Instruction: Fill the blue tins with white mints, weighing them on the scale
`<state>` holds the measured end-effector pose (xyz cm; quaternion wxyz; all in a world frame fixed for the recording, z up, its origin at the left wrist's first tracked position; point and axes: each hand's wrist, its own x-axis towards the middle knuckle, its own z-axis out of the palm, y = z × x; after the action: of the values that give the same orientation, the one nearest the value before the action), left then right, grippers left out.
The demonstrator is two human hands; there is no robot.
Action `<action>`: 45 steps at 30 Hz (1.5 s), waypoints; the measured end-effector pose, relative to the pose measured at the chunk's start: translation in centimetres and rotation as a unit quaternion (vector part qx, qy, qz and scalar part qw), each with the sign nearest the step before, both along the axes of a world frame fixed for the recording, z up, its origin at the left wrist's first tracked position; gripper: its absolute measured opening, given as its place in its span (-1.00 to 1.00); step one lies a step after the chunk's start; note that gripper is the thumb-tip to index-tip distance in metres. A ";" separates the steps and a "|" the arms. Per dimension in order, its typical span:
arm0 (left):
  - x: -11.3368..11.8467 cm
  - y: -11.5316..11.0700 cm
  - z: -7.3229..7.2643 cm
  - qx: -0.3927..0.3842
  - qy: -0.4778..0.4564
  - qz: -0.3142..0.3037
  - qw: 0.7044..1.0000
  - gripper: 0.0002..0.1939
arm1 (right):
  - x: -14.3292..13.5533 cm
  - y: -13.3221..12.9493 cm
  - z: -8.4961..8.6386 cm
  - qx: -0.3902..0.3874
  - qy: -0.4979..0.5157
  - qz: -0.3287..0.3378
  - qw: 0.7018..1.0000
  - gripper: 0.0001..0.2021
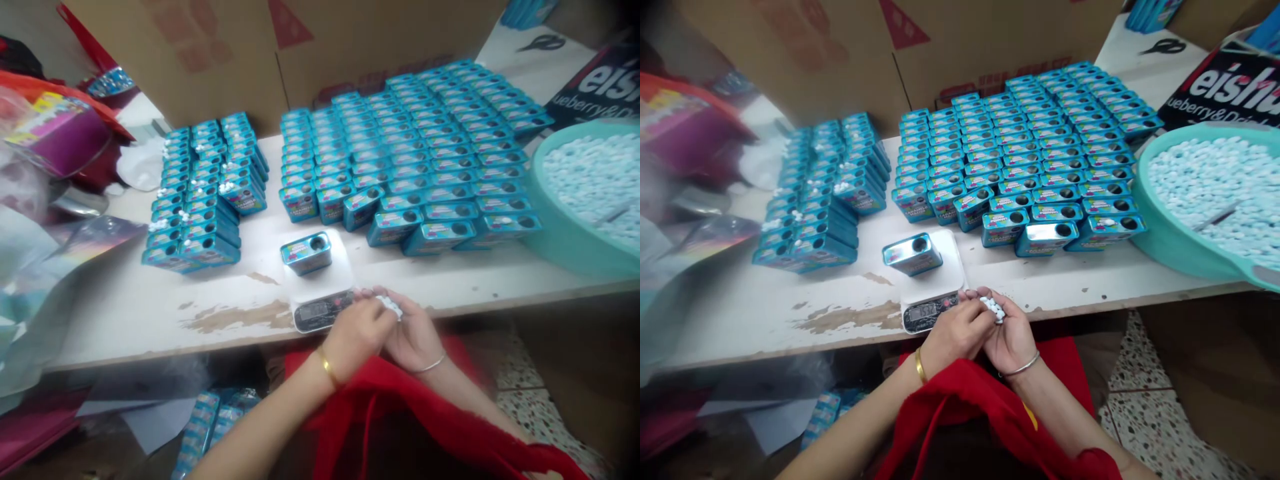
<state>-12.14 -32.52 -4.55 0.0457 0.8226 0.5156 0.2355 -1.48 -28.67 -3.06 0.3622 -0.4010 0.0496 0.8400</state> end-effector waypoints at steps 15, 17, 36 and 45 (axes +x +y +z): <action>-8.9 3.8 8.4 0.128 -0.113 0.161 0.972 -0.87 | -2.1 2.0 1.8 0.035 0.056 -0.024 0.998 -0.79; -9.8 4.2 8.3 0.115 -0.083 0.166 0.976 -0.86 | -1.9 1.9 1.6 0.028 0.048 -0.025 0.998 -0.79; 2.2 0.4 -0.1 0.051 0.008 -0.074 0.996 -0.70 | 2.7 -0.1 -1.7 0.018 0.003 0.058 0.998 -0.90; 1.9 0.4 0.3 0.082 -0.008 -0.064 0.995 -0.73 | 2.4 -0.3 -1.6 0.006 0.024 0.053 0.998 -0.88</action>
<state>-10.22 -32.13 -4.25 -0.0023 0.8527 0.4409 0.2803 0.92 -28.93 -4.63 0.3178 -0.3808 0.0321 0.8677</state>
